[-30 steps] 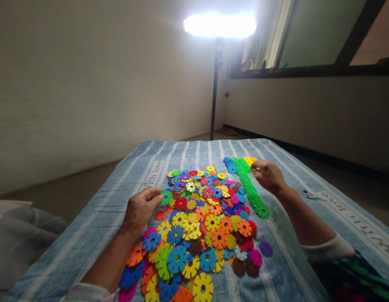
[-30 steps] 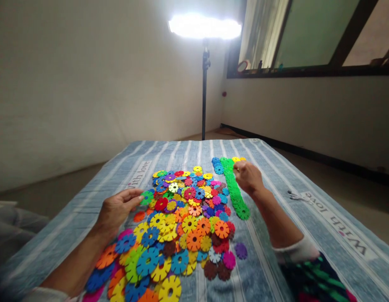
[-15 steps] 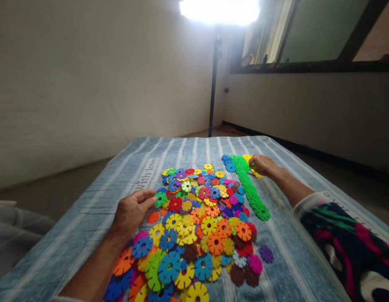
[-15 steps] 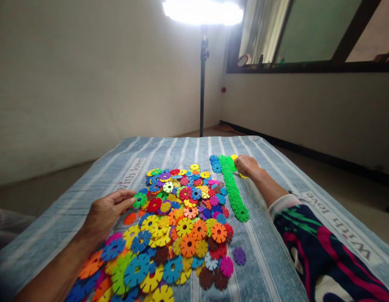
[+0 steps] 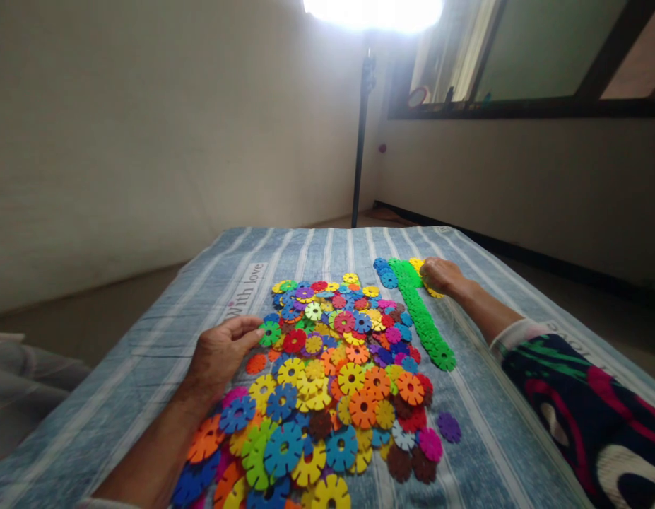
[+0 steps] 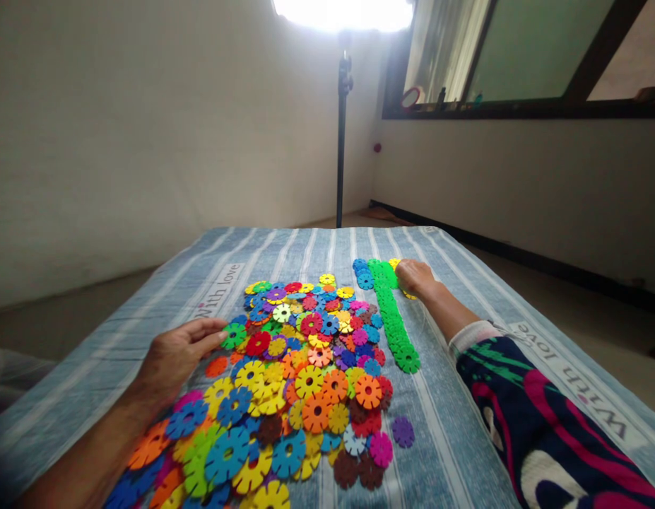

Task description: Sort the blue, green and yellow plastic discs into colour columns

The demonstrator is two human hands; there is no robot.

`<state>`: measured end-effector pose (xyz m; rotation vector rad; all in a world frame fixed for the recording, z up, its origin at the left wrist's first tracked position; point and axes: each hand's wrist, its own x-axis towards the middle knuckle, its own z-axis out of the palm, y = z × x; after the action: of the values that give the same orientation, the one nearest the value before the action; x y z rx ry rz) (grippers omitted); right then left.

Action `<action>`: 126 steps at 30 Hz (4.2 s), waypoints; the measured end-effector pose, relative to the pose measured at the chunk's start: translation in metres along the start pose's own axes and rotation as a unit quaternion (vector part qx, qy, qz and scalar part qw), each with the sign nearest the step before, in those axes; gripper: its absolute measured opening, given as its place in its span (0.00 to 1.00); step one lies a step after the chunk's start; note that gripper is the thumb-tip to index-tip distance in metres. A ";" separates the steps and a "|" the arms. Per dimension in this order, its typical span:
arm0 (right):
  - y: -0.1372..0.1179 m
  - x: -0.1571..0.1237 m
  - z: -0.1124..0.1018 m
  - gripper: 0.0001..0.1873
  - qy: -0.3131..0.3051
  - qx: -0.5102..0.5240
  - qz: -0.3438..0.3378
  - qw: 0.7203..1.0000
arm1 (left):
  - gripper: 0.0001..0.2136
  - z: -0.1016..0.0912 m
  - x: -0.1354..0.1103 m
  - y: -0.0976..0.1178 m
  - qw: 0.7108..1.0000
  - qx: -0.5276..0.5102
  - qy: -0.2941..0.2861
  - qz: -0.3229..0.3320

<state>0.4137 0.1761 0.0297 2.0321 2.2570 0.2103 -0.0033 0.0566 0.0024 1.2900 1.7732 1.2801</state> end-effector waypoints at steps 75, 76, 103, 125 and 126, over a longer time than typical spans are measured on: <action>-0.105 -0.124 -0.041 0.06 0.137 0.466 -0.173 0.857 | 0.12 -0.003 -0.008 -0.001 0.996 -0.042 -0.058 0.057; -0.093 -0.125 -0.038 0.06 0.135 0.459 -0.157 0.864 | 0.12 -0.003 -0.008 0.000 0.996 -0.040 -0.056 0.055; 0.017 0.001 0.043 0.06 0.211 0.265 -0.041 0.940 | 0.16 -0.004 -0.004 0.001 0.996 0.028 -0.080 0.022; 0.020 0.008 0.051 0.09 0.208 0.229 -0.027 0.951 | 0.15 -0.003 -0.003 -0.002 0.997 0.017 -0.079 0.016; 0.019 0.005 0.049 0.08 0.211 0.229 -0.023 0.950 | 0.15 -0.003 -0.003 -0.002 0.997 0.013 -0.078 0.019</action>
<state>0.4397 0.1850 -0.0152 2.3298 2.8317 0.1350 -0.0058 0.0522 0.0011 1.4039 1.6679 1.1458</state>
